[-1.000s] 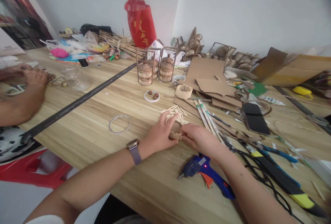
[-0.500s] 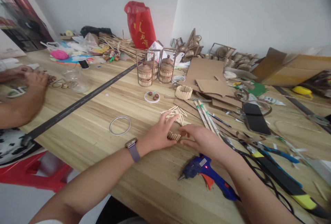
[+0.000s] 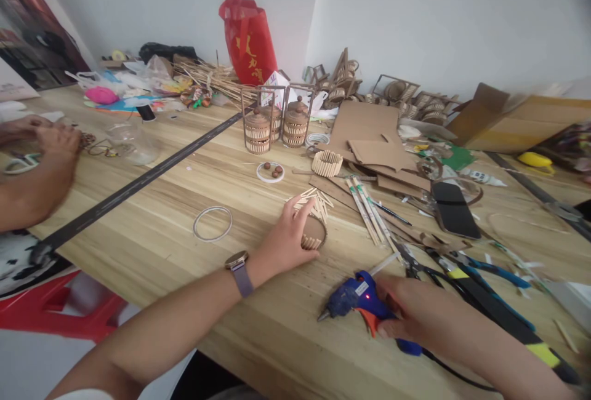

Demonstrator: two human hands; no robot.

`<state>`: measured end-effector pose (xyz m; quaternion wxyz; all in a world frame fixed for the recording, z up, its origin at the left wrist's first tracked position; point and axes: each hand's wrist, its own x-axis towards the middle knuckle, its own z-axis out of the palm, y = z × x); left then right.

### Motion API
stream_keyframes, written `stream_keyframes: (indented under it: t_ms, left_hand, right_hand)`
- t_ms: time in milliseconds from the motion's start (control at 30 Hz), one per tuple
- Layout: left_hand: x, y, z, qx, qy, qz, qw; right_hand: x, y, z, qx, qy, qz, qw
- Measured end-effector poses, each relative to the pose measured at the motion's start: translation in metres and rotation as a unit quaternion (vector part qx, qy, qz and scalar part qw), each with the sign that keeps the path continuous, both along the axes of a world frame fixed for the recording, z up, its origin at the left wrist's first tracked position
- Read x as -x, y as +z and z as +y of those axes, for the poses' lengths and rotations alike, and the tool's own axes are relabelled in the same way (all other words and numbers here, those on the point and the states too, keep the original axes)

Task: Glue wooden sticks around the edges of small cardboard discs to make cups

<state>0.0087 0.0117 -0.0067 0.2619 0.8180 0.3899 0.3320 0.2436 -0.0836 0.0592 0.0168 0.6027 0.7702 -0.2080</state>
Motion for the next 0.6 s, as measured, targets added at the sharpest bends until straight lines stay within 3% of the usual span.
stream_keyframes:
  t_ms: [100, 300, 467, 600]
  left_hand:
    - [-0.001, -0.001, 0.000, -0.017, 0.002, 0.007, 1.000]
    - [0.000, -0.001, 0.002, -0.012, 0.007, 0.007, 1.000]
    - [0.000, 0.002, 0.004, 0.019, 0.015, 0.005, 1.000]
    - [0.000, 0.000, 0.006, 0.020, 0.017, 0.002, 1.000]
  right_hand:
    - [0.002, -0.004, 0.000, 0.082, -0.002, 0.006, 0.997]
    - [-0.005, -0.003, -0.001, 0.098, 0.010, 0.075, 0.992]
    - [-0.019, 0.003, 0.001, 0.023, -0.050, 0.138, 0.989]
    - [-0.020, -0.009, 0.009, -0.042, -0.139, 0.314, 0.938]
